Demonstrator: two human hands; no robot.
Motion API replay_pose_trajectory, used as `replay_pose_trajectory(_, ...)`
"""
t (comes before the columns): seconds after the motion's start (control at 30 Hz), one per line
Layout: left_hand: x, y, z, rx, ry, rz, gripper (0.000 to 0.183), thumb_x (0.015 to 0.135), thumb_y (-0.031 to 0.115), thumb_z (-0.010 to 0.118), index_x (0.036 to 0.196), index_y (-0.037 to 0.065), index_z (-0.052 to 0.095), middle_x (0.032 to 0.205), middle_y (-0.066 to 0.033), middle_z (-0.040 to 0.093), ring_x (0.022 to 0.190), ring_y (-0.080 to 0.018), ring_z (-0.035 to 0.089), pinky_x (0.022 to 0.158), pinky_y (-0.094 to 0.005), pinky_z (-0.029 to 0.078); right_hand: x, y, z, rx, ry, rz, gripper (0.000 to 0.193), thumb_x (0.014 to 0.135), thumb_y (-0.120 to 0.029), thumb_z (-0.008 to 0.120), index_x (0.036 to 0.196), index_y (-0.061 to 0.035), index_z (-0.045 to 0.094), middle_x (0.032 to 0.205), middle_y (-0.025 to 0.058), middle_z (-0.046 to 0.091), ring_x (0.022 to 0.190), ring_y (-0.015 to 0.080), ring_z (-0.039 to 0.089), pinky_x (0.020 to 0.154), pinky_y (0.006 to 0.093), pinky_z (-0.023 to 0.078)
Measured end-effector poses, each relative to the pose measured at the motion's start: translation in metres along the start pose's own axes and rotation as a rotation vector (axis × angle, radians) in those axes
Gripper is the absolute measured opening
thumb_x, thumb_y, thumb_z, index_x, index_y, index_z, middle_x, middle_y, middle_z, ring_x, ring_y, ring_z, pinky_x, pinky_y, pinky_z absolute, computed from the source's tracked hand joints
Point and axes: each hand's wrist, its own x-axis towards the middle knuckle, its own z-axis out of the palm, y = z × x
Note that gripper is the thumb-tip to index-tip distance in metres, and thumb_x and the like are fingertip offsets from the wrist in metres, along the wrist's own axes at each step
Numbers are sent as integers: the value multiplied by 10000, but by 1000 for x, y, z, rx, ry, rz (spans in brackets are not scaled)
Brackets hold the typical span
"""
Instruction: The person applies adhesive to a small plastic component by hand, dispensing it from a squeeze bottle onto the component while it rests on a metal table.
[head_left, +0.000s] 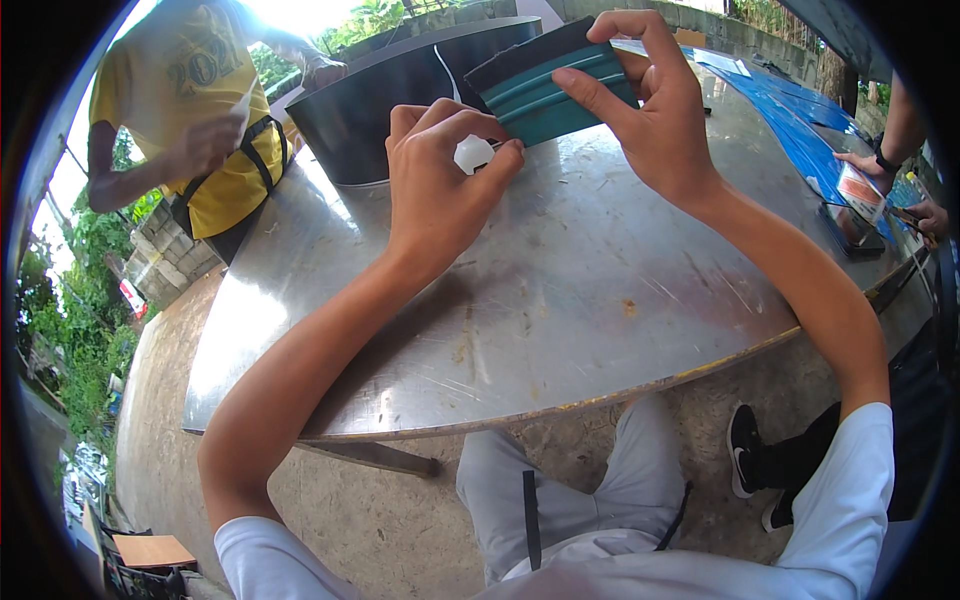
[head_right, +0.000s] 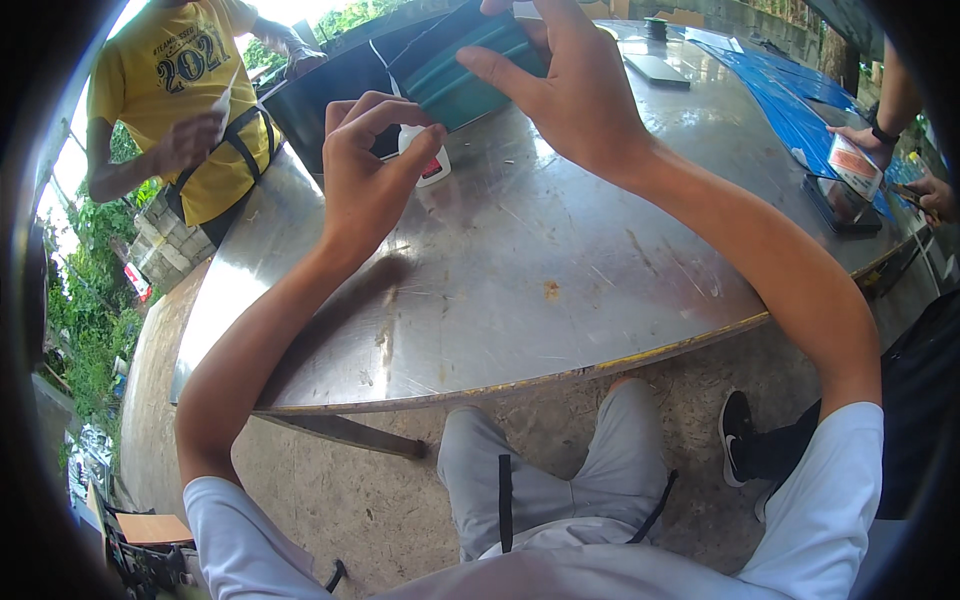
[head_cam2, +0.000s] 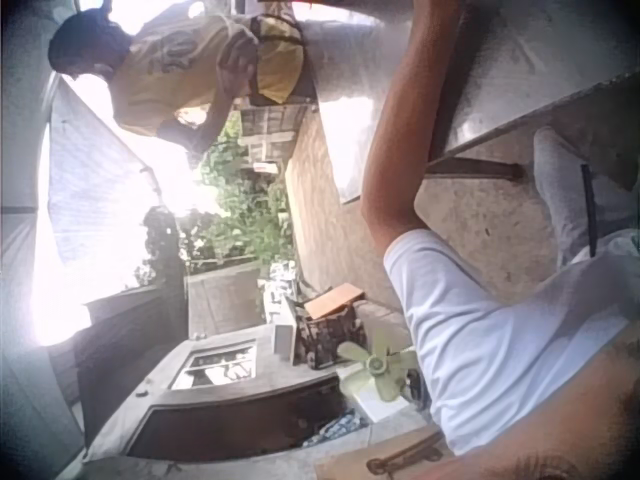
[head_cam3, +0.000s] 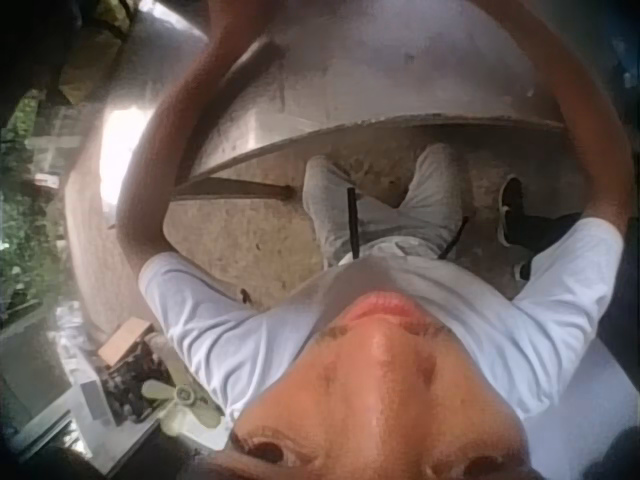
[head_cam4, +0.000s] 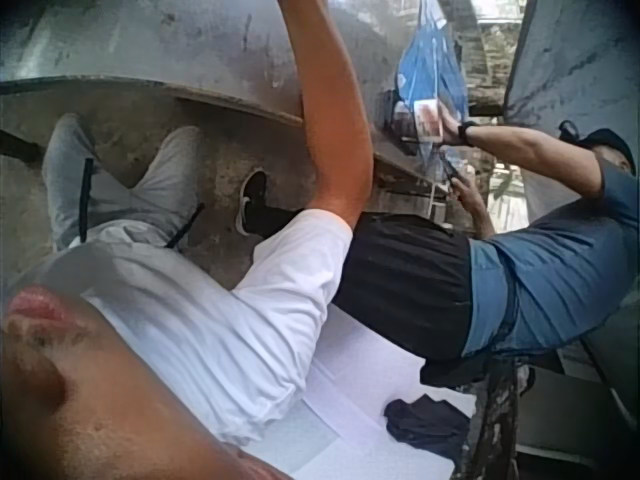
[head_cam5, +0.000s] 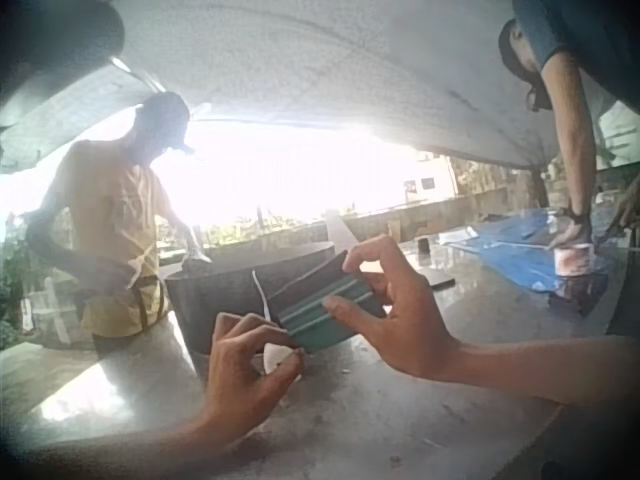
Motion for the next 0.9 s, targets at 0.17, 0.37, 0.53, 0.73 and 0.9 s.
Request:
replay_pose_trajectory(0.17,0,-1,-2,9,7,7,194,765,229,722,838,52,749,896,-37,664,963,-247,472,925,-382,350,1,-3,-3,-37,-45,42,369,904,-74,718,1162,-30,457,1068,70,485,930,103,565,760,245,525)
replay_pose_trajectory(0.37,0,-1,-1,-4,-3,0,190,765,224,709,839,53,749,893,-31,660,958,-247,467,924,-377,351,1,-6,-2,-30,-44,72,384,910,-100,720,1172,-24,449,1053,76,497,923,109,593,712,249,514)
replay_pose_trajectory(0.53,1,-1,-2,-15,-16,-11,191,767,221,697,843,54,747,895,-30,657,950,-249,460,926,-375,352,1,-3,-2,-70,-39,21,394,912,-122,721,1177,-20,449,1052,82,502,891,113,599,707,249,514)
replay_pose_trajectory(0.73,1,0,-2,21,-36,-7,170,780,188,690,861,46,735,930,-23,665,964,-235,458,909,-357,381,0,-3,-3,-67,-42,50,395,912,-120,720,1179,-22,446,1055,85,503,880,116,610,702,250,516)
replay_pose_trajectory(0.9,2,-4,-1,36,-46,19,142,796,148,674,872,42,729,943,-18,678,969,-219,456,884,-336,408,0,-2,-3,-17,-50,84,390,915,-107,716,1179,-20,442,1059,83,502,871,112,616,695,247,522)
